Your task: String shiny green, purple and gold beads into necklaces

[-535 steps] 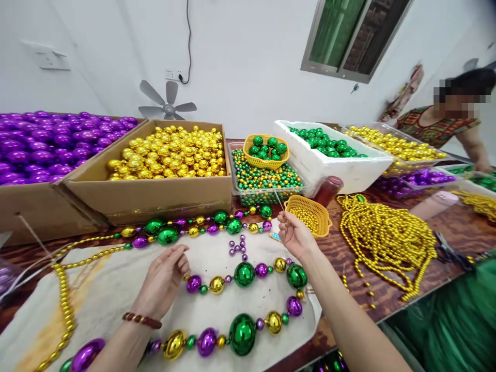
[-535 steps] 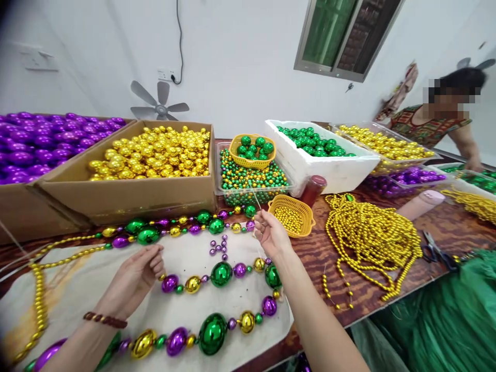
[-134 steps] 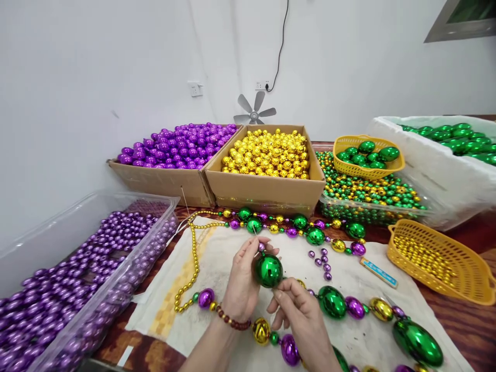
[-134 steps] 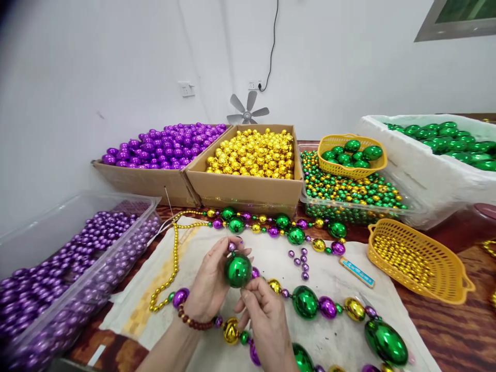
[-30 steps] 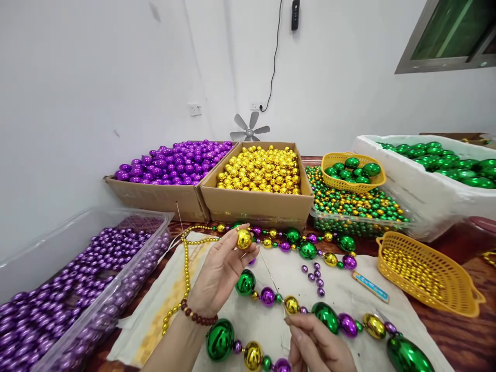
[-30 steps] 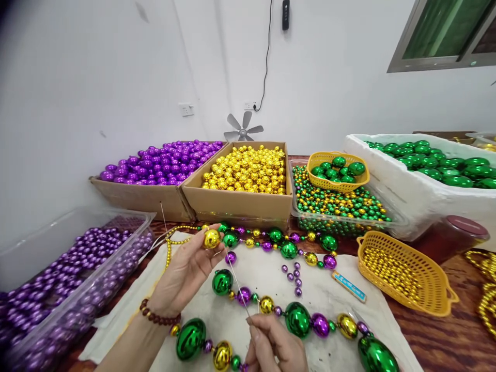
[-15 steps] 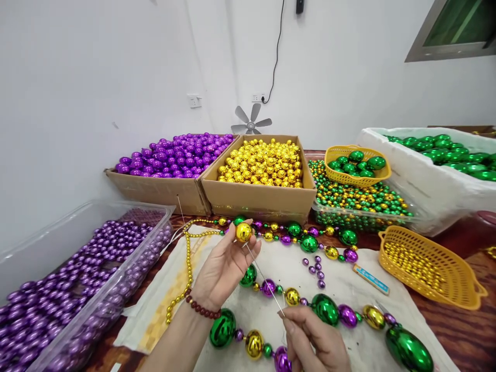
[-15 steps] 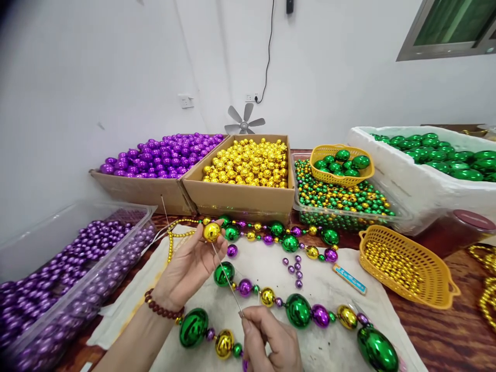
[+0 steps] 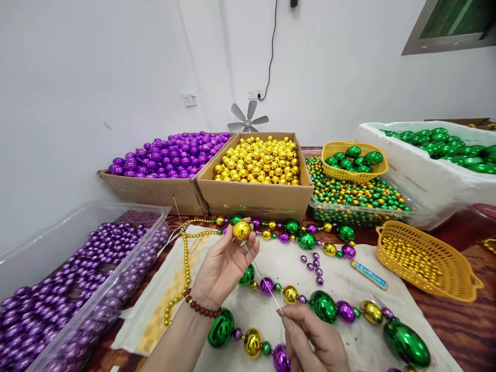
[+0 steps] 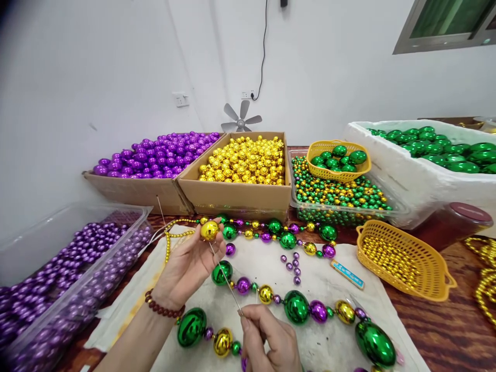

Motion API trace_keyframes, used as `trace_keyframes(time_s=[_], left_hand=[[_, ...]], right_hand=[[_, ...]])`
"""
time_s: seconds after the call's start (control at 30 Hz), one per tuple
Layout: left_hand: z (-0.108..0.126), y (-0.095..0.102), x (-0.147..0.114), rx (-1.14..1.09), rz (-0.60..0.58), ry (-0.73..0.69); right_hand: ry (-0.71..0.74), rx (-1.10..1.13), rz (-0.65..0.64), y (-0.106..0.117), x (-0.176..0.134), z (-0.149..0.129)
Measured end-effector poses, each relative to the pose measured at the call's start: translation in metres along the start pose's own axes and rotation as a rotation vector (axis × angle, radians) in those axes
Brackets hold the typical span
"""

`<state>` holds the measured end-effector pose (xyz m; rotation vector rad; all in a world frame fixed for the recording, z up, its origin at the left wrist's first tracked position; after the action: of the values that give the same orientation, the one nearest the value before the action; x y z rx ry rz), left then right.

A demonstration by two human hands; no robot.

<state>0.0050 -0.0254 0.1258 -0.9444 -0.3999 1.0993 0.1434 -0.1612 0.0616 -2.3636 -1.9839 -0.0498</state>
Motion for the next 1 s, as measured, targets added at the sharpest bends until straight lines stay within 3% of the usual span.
trace_keyframes(time_s=[0.63, 1.0], left_hand=[[-0.004, 0.000, -0.006, 0.135, 0.032, -0.090], [-0.015, -0.015, -0.024, 0.265, -0.004, -0.184]], right_hand=[[-0.023, 0.044, -0.001, -0.004, -0.002, 0.010], [0.036, 0.012, 0.000, -0.011, 0.008, 0.007]])
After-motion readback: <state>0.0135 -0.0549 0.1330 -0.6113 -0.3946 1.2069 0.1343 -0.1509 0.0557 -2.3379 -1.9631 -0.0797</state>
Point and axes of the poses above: each hand's wrist, its own x-axis towards the middle knuckle, its own y-axis out of the back of the hand, z = x × y, the point moved 3 cm from there along x, towards the middle knuckle, and after that the axes turned 6 degrees about x, right-handed, at the moved point
